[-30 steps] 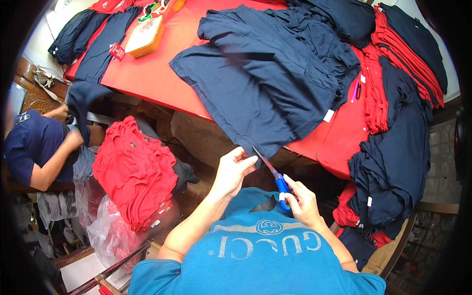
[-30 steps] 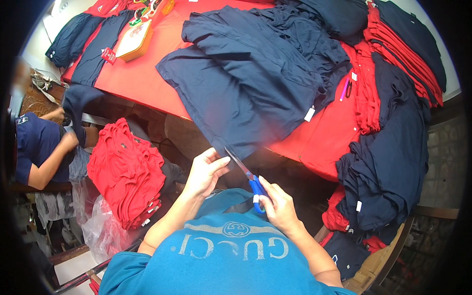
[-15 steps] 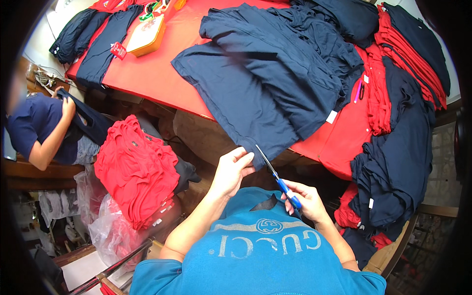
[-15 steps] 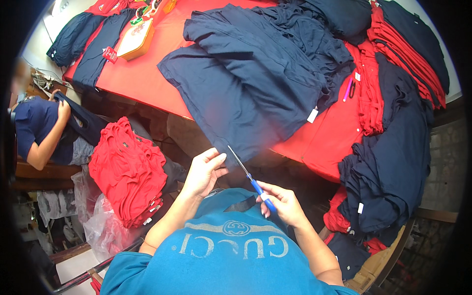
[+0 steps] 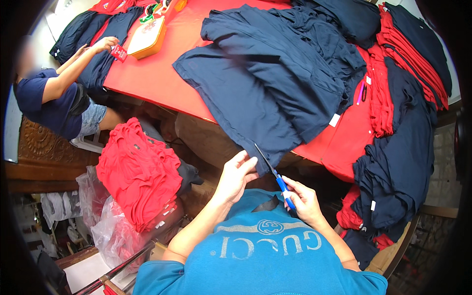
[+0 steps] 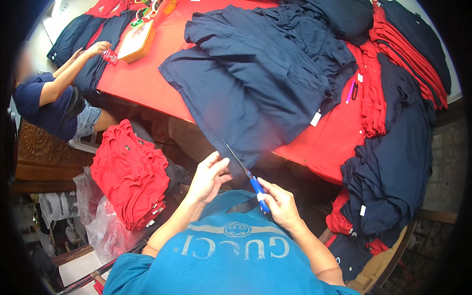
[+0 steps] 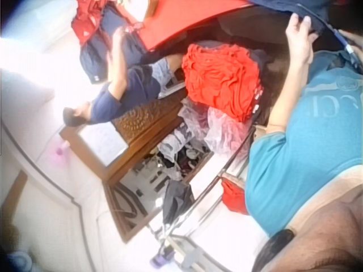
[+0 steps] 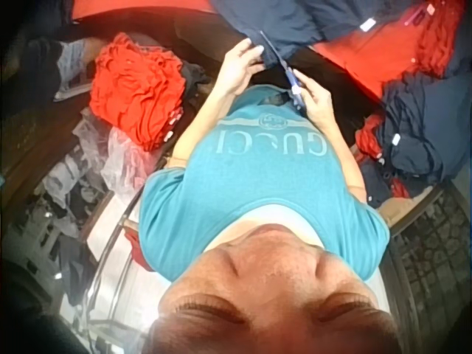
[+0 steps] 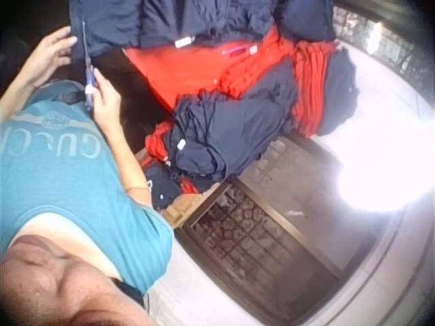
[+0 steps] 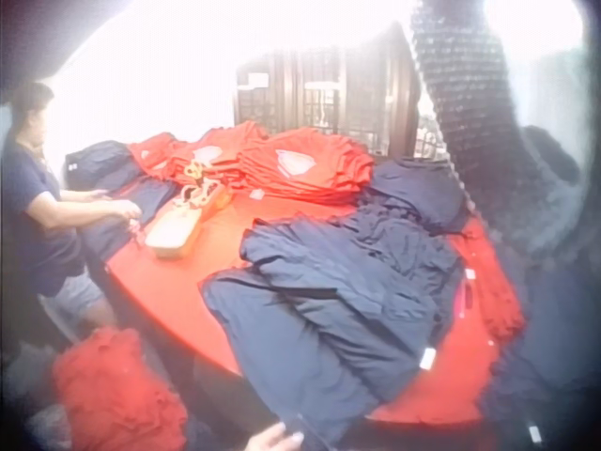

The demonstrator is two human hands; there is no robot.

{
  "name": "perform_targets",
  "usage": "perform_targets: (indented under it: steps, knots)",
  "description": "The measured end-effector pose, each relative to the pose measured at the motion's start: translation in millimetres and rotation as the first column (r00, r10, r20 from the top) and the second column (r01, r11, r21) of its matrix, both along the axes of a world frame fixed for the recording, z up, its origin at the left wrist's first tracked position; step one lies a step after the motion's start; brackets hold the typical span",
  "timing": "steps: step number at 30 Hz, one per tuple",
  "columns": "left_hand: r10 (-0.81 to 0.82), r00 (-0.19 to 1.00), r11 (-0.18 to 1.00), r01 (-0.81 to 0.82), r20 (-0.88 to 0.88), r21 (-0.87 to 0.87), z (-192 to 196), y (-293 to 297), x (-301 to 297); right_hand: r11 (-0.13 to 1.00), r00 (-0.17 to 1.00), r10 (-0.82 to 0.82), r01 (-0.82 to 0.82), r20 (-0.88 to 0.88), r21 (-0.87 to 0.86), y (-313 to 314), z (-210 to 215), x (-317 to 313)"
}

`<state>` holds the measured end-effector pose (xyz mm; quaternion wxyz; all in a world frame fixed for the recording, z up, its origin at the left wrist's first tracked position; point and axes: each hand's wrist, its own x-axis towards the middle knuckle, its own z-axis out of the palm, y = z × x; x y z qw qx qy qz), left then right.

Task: The person uses scissors to cut tags off dark blue shirts laid out on a red table. They repeatedly pick up shirts, cut the tags, and place them in a pile. Another person is visible in the background also working with shirts.

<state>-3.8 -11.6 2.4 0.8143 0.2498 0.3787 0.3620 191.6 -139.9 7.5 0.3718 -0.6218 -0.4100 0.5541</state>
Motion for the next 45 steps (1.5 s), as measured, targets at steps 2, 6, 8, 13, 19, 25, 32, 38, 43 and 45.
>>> perform_targets:
  steps: [2, 6, 8, 13, 19, 25, 32, 38, 43, 45]
  knots:
    - [0.066, 0.997, 0.998, -0.066, 0.03, 0.013, -15, 2, -1, 0.998, 0.999, 0.027, -0.029, 0.04, 0.049, -1, 0, -2]
    - [-0.003, 0.998, 0.989, 0.011, -0.057, 0.145, -4, 2, -3, 0.973, 0.985, 0.07, -0.102, 0.158, 0.207, 6, 1, -6]
    - [-0.029, 0.997, 0.988, 0.039, -0.072, 0.148, 4, 3, -2, 0.977, 0.986, 0.071, -0.099, 0.148, 0.188, 14, 8, -8]
    - [-0.043, 0.996, 0.994, 0.05, -0.076, 0.097, 7, 5, -3, 0.982, 0.99, 0.027, -0.052, 0.14, 0.181, 17, -2, -6]
    - [0.031, 0.999, 0.992, -0.026, -0.039, 0.121, -16, 22, -8, 0.985, 0.992, 0.021, -0.042, 0.127, 0.167, 19, -3, -10]
    - [-0.099, 0.994, 0.984, 0.105, -0.049, 0.145, -4, 30, -12, 0.975, 0.987, 0.048, -0.079, 0.153, 0.208, 41, -8, -17]
    - [0.031, 0.999, 0.993, -0.028, -0.023, 0.118, -19, 38, -11, 0.999, 0.997, -0.03, 0.027, -0.065, -0.034, 43, -8, -15]
    - [-0.003, 0.998, 0.977, 0.015, -0.06, 0.213, -20, 46, -14, 0.97, 0.968, 0.054, -0.109, 0.245, 0.217, 56, 0, -22]
    - [-0.016, 0.998, 0.986, 0.027, -0.063, 0.163, -3, 50, -10, 0.975, 0.989, 0.001, -0.034, 0.149, 0.22, 66, -13, -23]
    - [-0.014, 0.997, 0.987, 0.026, -0.071, 0.157, -7, 53, -13, 0.976, 0.985, -0.01, -0.029, 0.174, 0.215, 68, -13, -22]
